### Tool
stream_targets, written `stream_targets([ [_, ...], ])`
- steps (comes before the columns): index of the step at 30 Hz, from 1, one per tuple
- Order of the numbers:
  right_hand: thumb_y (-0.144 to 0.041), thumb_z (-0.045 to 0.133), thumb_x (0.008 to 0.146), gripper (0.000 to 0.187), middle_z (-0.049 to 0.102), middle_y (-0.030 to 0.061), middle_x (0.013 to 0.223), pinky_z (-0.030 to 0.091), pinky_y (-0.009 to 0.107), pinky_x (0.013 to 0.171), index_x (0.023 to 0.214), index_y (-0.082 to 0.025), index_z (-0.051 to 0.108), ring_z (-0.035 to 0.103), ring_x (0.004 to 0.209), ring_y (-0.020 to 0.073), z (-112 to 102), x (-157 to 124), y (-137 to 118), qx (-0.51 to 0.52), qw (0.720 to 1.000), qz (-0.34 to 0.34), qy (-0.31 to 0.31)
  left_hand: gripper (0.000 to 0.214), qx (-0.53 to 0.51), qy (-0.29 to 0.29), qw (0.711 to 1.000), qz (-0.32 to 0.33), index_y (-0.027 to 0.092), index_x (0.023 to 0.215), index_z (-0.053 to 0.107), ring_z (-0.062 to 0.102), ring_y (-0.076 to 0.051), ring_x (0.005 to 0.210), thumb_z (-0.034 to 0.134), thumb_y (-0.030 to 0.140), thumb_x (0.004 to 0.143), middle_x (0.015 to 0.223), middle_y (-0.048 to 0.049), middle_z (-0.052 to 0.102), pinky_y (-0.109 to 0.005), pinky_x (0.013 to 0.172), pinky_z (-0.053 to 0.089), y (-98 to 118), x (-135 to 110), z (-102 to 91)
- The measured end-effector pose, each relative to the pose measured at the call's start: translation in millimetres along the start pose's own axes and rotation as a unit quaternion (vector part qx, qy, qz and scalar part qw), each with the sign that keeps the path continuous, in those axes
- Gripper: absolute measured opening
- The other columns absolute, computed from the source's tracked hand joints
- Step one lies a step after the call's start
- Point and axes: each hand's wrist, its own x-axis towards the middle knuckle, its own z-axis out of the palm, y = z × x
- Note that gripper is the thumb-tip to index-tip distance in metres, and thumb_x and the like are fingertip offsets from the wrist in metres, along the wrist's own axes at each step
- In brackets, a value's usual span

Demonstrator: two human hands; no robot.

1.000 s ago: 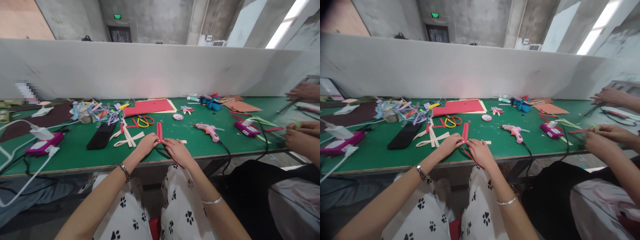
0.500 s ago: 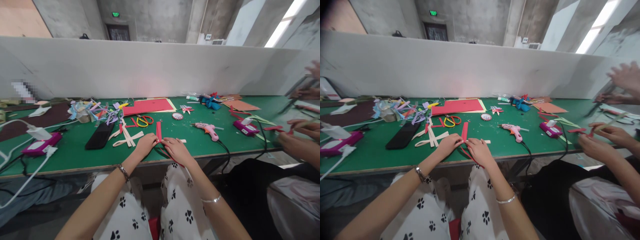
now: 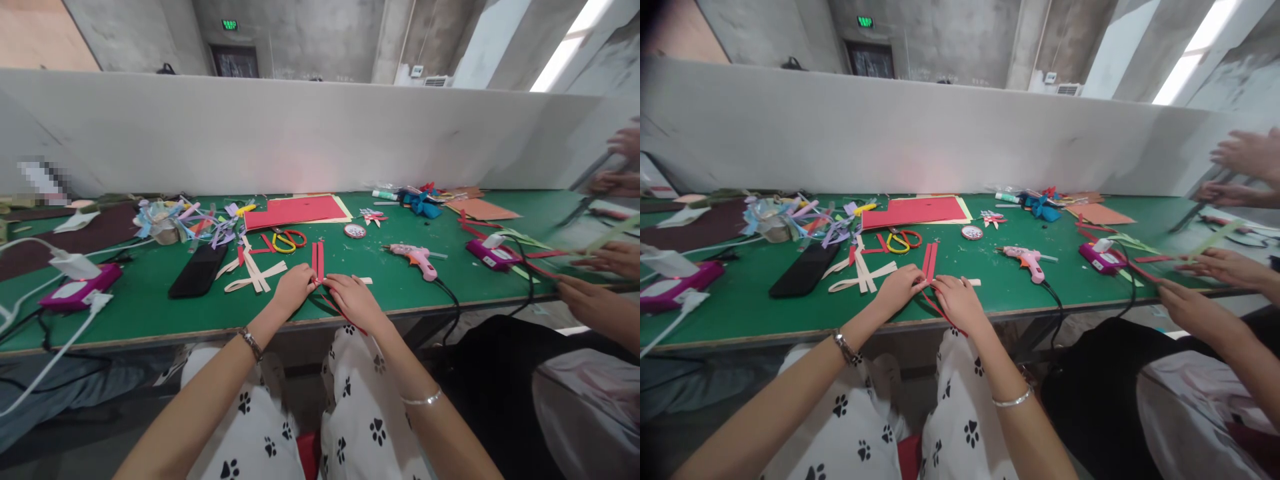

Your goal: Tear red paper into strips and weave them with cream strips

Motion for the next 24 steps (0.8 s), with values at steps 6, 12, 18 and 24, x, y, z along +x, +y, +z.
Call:
stream_targets([
  [6,-0.020,0.027,0.087,0.037,0.050,0.0046,0.123,0.030,0.043,0.095,0.116,-0.023,0.050,0.043,0.113,0.0169,-0.7,-0.2,0.2,-0.002,1.000,0.000,-0.008,0.012,-0.003,-0.003,1.000,0.008,0.014,0.077,0.058,0.054,-0.018,0.080,0.049,0.020,0.081,0.080,-0.0053,0.055,-0.026,0.069,0.042,-0.1,1.0,1.1],
  [12,-0.021,0.029,0.087,0.036,0.050,0.0040,0.124,0.031,0.041,0.095,0.117,-0.024,0.050,0.043,0.113,0.0164,-1.6,0.5,0.6,-0.001,1.000,-0.002,-0.012,0.009,-0.031,-0.014,0.998,0.044,0.017,0.080,0.059,0.055,-0.015,0.080,0.050,0.018,0.080,0.081,-0.0029,0.057,-0.024,0.071,0.043,-7.9,0.6,-1.9],
  [18,-0.020,0.028,0.087,0.037,0.050,0.0043,0.124,0.031,0.040,0.095,0.118,-0.022,0.049,0.043,0.113,0.0170,-1.1,0.3,0.7,0.001,1.000,0.000,-0.001,0.012,-0.037,-0.006,0.998,0.040,0.017,0.083,0.059,0.055,-0.017,0.082,0.048,0.019,0.081,0.083,-0.0044,0.059,-0.026,0.072,0.044,-10.3,-0.4,-1.5],
  [24,-0.022,0.026,0.088,0.038,0.049,0.0045,0.125,0.029,0.041,0.097,0.118,-0.021,0.048,0.042,0.115,0.0168,-1.0,-0.8,0.9,0.002,1.000,0.001,-0.007,0.013,-0.034,-0.013,0.998,0.047,0.016,0.082,0.061,0.056,-0.016,0.082,0.048,0.017,0.081,0.084,-0.0049,0.059,-0.026,0.072,0.044,-9.3,0.5,-4.1],
])
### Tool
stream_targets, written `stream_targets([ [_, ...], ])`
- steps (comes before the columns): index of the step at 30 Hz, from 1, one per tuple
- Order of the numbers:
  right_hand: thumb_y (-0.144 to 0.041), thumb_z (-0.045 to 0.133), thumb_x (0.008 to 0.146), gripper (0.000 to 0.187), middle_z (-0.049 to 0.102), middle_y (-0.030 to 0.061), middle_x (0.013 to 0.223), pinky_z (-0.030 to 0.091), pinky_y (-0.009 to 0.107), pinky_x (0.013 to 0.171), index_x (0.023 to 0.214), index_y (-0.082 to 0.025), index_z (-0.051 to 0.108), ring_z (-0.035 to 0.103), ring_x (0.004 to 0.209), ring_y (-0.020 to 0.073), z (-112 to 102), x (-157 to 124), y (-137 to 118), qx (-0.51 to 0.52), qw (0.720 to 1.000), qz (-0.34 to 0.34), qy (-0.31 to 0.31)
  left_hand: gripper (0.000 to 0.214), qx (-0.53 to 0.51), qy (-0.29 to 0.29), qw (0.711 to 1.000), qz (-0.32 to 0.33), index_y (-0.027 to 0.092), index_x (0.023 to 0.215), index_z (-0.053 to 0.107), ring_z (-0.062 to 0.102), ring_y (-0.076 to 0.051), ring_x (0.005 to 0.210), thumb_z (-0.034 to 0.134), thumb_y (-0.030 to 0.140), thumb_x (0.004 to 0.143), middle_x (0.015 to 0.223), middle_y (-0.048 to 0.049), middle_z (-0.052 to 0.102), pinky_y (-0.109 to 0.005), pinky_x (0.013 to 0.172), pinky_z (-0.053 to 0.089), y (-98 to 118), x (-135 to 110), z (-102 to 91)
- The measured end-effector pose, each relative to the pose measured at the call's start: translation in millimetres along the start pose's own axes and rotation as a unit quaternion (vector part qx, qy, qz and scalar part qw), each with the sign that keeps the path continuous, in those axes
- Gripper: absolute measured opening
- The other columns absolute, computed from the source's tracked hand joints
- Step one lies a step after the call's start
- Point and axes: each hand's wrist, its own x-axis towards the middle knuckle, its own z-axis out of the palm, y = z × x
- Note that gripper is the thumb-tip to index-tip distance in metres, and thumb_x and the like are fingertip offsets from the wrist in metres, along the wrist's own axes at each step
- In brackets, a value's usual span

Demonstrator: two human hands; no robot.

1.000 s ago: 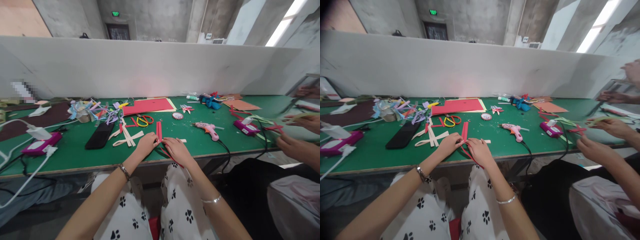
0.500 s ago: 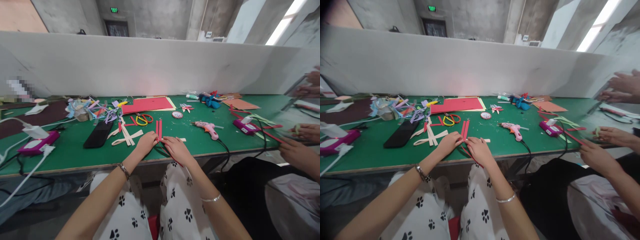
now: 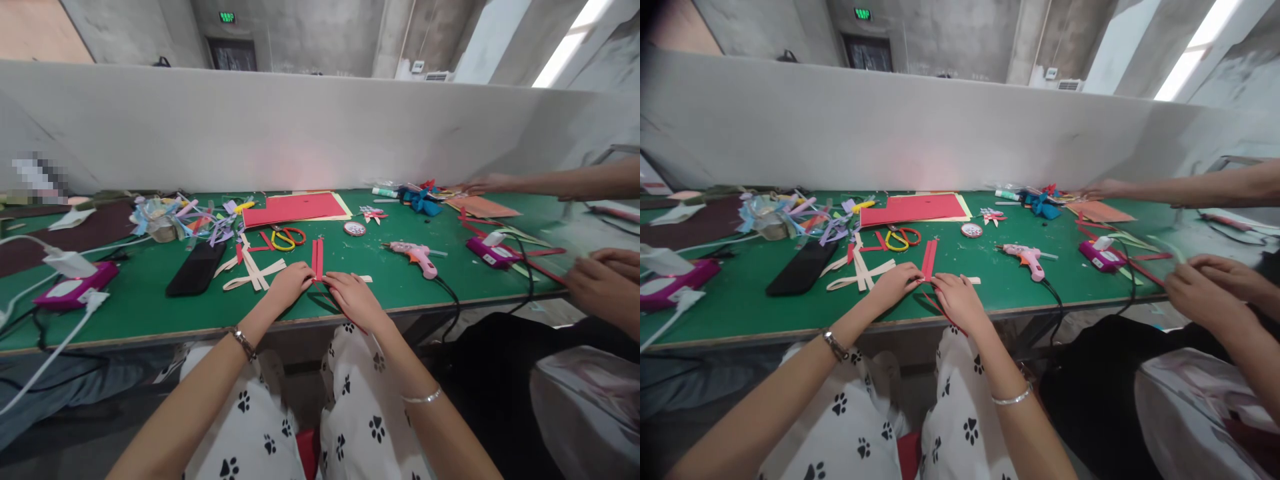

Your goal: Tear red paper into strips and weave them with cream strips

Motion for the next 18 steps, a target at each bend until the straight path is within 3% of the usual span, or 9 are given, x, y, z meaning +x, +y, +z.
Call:
stream_targets([
  [11,-0.021,0.025,0.088,0.038,0.048,0.0064,0.125,0.026,0.044,0.098,0.118,-0.020,0.048,0.042,0.115,0.0166,-0.9,-0.4,-0.6,0.003,1.000,0.004,0.002,0.014,0.032,0.005,0.999,0.006,0.015,0.084,0.062,0.057,-0.016,0.081,0.048,0.018,0.082,0.085,-0.0054,0.060,-0.025,0.071,0.046,-1.4,-0.9,1.9],
  [18,-0.020,0.026,0.087,0.036,0.049,0.0071,0.124,0.019,0.051,0.099,0.115,-0.021,0.049,0.041,0.115,0.0186,-0.9,-1.8,-2.4,-0.011,1.000,0.014,0.009,0.021,0.076,-0.006,0.996,0.053,0.011,0.097,0.060,0.054,-0.021,0.092,0.046,0.017,0.082,0.099,-0.0097,0.060,-0.032,0.079,0.045,-0.1,-12.7,2.0],
])
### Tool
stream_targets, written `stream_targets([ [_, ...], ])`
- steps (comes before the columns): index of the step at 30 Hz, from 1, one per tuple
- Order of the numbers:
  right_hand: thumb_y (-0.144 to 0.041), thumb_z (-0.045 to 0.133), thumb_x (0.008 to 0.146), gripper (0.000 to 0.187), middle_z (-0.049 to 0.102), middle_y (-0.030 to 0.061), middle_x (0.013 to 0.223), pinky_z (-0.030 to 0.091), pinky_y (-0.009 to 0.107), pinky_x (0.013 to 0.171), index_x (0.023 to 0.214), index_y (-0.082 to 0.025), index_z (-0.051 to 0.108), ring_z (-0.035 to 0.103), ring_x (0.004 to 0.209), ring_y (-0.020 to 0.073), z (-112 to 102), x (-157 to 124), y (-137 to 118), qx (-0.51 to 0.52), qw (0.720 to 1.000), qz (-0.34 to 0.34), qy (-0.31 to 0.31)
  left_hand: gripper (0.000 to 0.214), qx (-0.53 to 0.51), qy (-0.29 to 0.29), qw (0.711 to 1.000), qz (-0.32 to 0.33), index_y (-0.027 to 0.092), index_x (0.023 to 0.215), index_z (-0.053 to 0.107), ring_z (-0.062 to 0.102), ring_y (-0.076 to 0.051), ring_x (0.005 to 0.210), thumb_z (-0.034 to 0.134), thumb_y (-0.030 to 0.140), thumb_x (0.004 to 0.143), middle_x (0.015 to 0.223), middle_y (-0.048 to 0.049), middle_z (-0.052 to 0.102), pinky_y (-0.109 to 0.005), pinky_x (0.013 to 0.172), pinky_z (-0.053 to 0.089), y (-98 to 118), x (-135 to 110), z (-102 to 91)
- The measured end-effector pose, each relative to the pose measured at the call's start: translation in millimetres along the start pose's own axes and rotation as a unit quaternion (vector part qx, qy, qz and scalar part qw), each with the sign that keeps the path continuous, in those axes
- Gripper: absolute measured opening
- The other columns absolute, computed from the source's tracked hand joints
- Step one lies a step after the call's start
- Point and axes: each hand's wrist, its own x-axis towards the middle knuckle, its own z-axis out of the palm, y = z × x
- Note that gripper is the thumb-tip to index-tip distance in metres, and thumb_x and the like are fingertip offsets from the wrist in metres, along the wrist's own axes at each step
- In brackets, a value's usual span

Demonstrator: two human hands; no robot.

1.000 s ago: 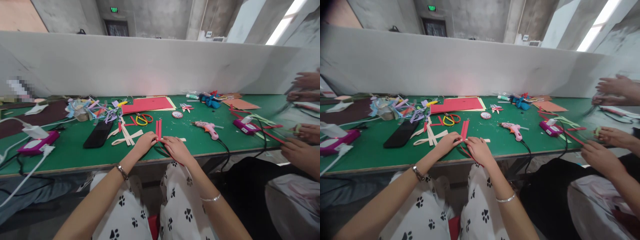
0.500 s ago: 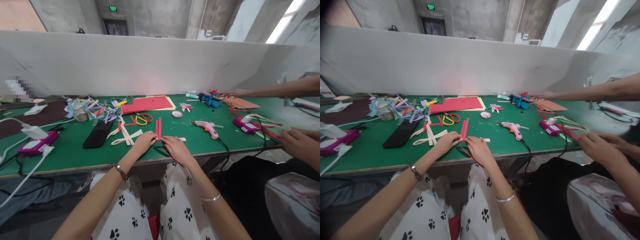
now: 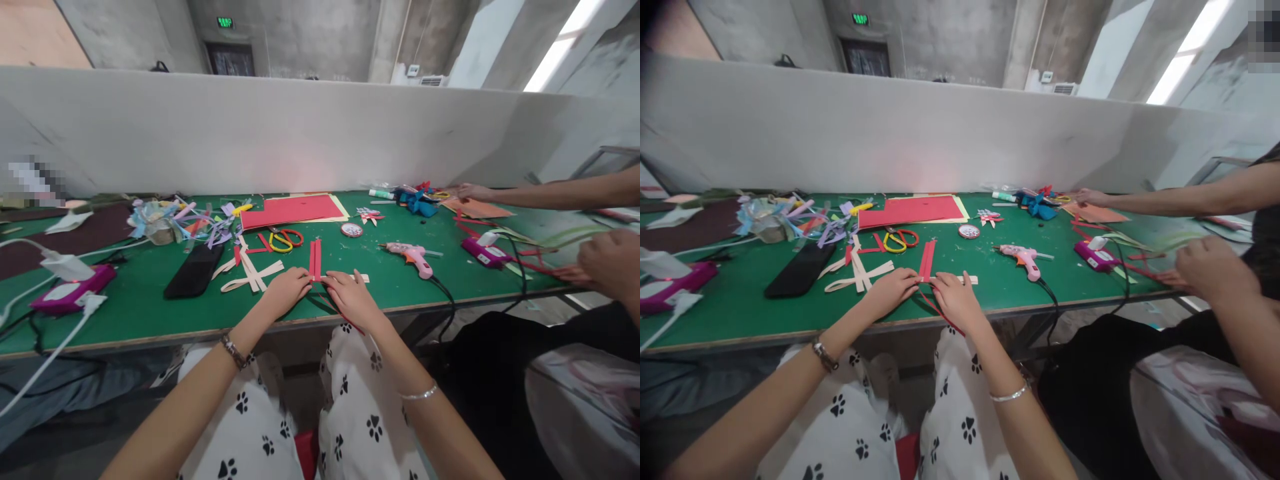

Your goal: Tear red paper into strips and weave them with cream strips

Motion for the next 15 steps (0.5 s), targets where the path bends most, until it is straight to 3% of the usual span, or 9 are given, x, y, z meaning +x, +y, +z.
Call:
stream_targets([
  [5,-0.021,0.027,0.087,0.035,0.050,0.0074,0.123,0.018,0.052,0.099,0.115,-0.021,0.049,0.041,0.115,0.0188,0.5,-0.4,-0.1,0.000,1.000,-0.001,0.006,0.027,0.056,0.001,0.996,0.063,0.011,0.106,0.056,0.054,-0.020,0.097,0.043,0.021,0.084,0.114,-0.0106,0.055,-0.032,0.085,0.043,-4.8,-8.3,-1.2],
  [15,-0.020,0.028,0.087,0.035,0.049,0.0077,0.123,0.025,0.048,0.097,0.115,-0.020,0.048,0.041,0.113,0.0194,0.1,1.4,0.5,-0.010,1.000,-0.009,-0.001,0.031,0.028,0.011,0.998,0.056,0.011,0.109,0.055,0.052,-0.018,0.098,0.042,0.025,0.085,0.109,-0.0083,0.059,-0.030,0.086,0.042,-7.1,-9.4,0.4],
])
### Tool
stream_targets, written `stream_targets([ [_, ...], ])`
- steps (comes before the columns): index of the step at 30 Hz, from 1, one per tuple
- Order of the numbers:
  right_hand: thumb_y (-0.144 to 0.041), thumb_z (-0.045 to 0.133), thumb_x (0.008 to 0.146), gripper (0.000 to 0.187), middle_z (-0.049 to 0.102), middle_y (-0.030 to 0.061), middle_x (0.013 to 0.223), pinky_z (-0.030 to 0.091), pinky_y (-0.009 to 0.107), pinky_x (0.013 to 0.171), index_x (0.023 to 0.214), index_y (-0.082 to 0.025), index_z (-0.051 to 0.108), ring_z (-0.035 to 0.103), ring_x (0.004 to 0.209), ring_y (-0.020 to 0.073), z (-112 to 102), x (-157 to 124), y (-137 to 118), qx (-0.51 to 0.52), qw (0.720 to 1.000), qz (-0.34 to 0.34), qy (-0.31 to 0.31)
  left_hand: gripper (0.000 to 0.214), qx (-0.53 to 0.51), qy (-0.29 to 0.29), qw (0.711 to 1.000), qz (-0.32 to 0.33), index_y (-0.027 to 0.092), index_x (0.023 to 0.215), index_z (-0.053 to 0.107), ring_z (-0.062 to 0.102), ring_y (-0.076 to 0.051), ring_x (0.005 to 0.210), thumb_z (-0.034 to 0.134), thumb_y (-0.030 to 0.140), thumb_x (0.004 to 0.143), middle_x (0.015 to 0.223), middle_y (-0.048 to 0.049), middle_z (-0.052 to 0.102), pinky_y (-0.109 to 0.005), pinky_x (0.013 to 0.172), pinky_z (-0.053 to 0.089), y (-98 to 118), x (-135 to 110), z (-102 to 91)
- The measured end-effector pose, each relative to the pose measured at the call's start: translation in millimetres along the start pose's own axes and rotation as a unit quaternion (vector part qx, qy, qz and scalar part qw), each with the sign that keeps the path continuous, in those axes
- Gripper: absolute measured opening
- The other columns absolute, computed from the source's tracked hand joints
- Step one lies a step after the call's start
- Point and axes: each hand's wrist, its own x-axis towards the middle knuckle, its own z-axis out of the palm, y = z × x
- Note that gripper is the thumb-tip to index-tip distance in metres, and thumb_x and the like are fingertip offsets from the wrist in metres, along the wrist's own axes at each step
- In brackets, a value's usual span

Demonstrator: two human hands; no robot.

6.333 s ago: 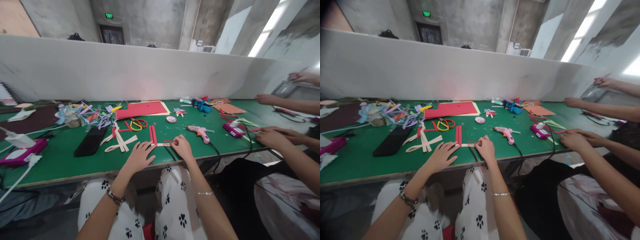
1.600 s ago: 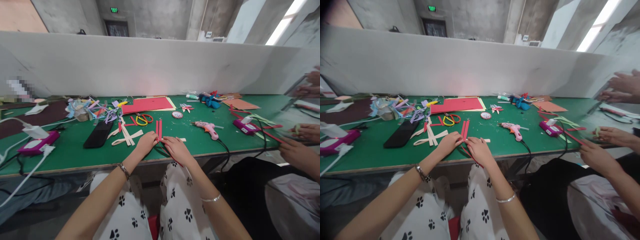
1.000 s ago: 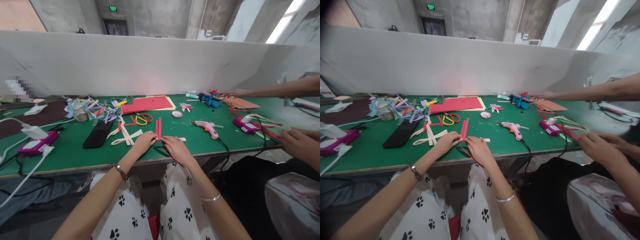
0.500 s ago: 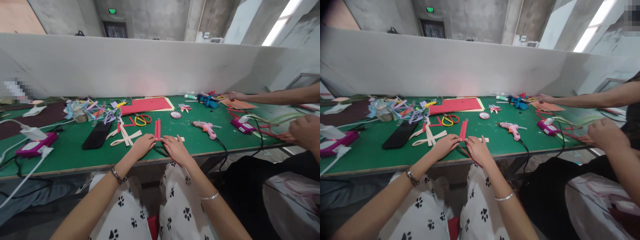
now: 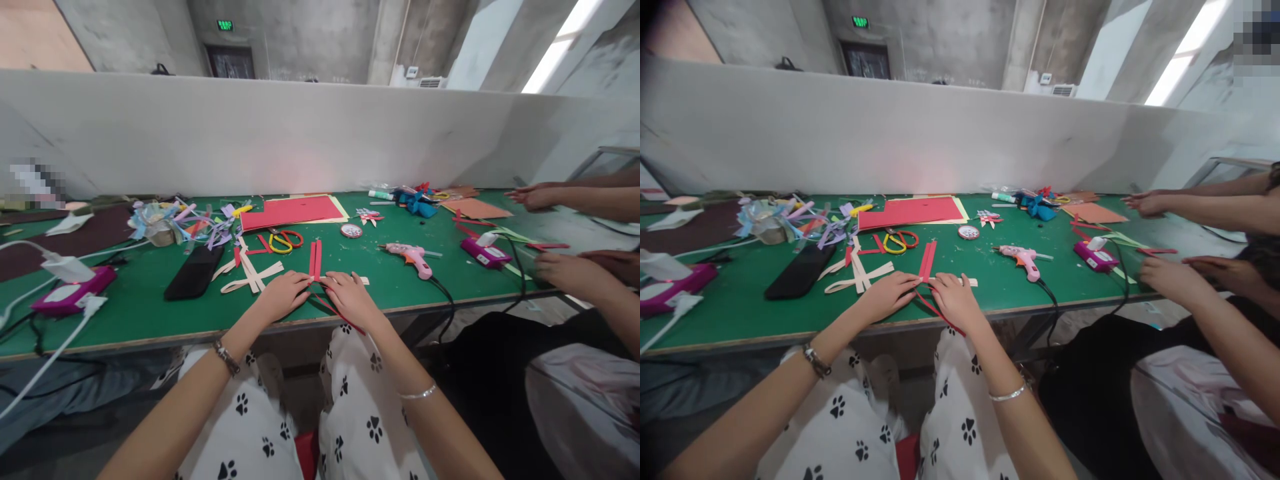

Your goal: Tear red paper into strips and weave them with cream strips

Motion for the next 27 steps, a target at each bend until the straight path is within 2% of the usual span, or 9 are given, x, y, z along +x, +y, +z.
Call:
stream_targets([
  [10,-0.021,0.027,0.087,0.036,0.048,0.0079,0.122,0.024,0.049,0.097,0.116,-0.022,0.048,0.041,0.112,0.0191,1.5,0.1,0.9,-0.009,1.000,0.004,0.004,0.032,0.032,-0.026,0.999,0.008,0.011,0.111,0.053,0.051,-0.019,0.096,0.039,0.026,0.086,0.109,-0.0072,0.059,-0.029,0.084,0.040,3.0,0.9,-4.0],
  [19,-0.020,0.029,0.087,0.037,0.049,0.0083,0.121,0.028,0.045,0.095,0.118,-0.024,0.048,0.042,0.111,0.0189,-2.6,0.8,-0.6,0.001,1.000,0.005,-0.011,0.036,0.145,-0.077,0.986,0.030,0.014,0.110,0.053,0.051,-0.020,0.088,0.039,0.037,0.086,0.101,-0.0080,0.057,-0.030,0.075,0.041,11.1,6.7,-14.4],
  [27,-0.020,0.029,0.087,0.036,0.048,0.0083,0.122,0.027,0.044,0.096,0.118,-0.022,0.047,0.042,0.111,0.0183,-3.1,-0.3,-0.8,0.001,1.000,0.005,-0.009,0.041,0.152,-0.076,0.984,0.059,0.011,0.112,0.052,0.049,-0.022,0.088,0.033,0.038,0.087,0.100,-0.0108,0.056,-0.033,0.077,0.040,7.0,7.0,-11.3],
])
